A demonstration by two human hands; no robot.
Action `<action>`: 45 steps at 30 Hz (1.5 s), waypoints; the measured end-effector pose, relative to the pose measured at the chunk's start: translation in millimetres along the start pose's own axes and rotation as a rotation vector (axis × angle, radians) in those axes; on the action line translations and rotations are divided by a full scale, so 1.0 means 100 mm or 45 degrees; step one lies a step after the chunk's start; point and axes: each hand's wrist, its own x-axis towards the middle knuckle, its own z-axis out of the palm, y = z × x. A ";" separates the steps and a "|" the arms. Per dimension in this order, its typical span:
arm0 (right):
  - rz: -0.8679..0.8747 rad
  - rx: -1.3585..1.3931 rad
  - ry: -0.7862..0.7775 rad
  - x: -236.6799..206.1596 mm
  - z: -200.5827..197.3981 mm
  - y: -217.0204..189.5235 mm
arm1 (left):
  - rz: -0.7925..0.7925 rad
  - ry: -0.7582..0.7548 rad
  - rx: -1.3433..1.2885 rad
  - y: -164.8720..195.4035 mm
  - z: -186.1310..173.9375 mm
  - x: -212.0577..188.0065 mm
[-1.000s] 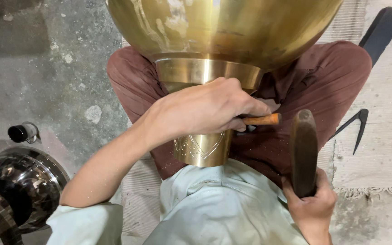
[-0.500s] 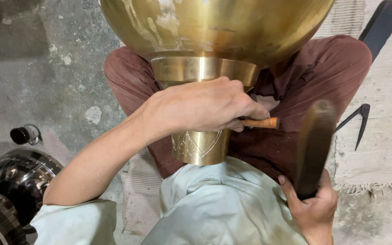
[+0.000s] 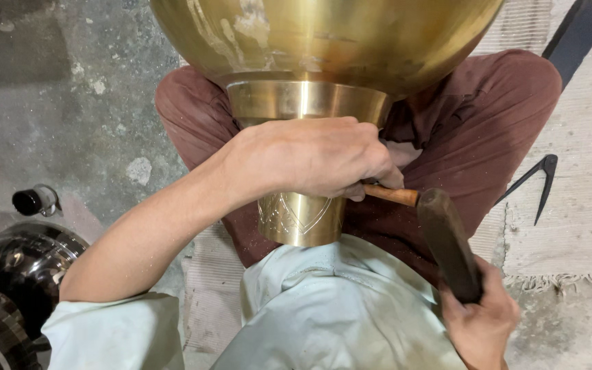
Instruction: The person holds a chisel against the neck of a large brass vessel and repeatedly strikes it with a hammer to engrave a pattern. The person rotates the vessel slightly to continue the design around the circumference.
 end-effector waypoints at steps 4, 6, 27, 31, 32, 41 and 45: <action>0.093 -0.053 -0.032 0.02 -0.05 -0.01 | 0.052 0.062 0.009 -0.02 0.00 -0.02; 0.135 -0.087 -0.063 0.04 -0.07 -0.02 | 0.010 0.070 0.033 -0.01 0.02 -0.03; -0.041 0.121 -0.108 0.28 -0.16 -0.01 | -0.035 0.295 -0.070 -0.01 0.10 -0.16; 0.068 0.183 -0.074 0.28 -0.17 0.04 | 0.033 0.408 -0.160 -0.03 0.15 -0.20; 0.059 0.307 -0.062 0.29 -0.17 0.05 | 0.042 0.408 -0.175 -0.04 0.15 -0.21; -0.195 -0.197 -0.129 0.47 -0.29 -0.07 | 0.270 0.627 -0.006 -0.15 0.21 -0.33; 0.004 0.105 -0.101 0.52 -0.37 -0.12 | 0.144 0.581 -0.109 -0.14 0.23 -0.36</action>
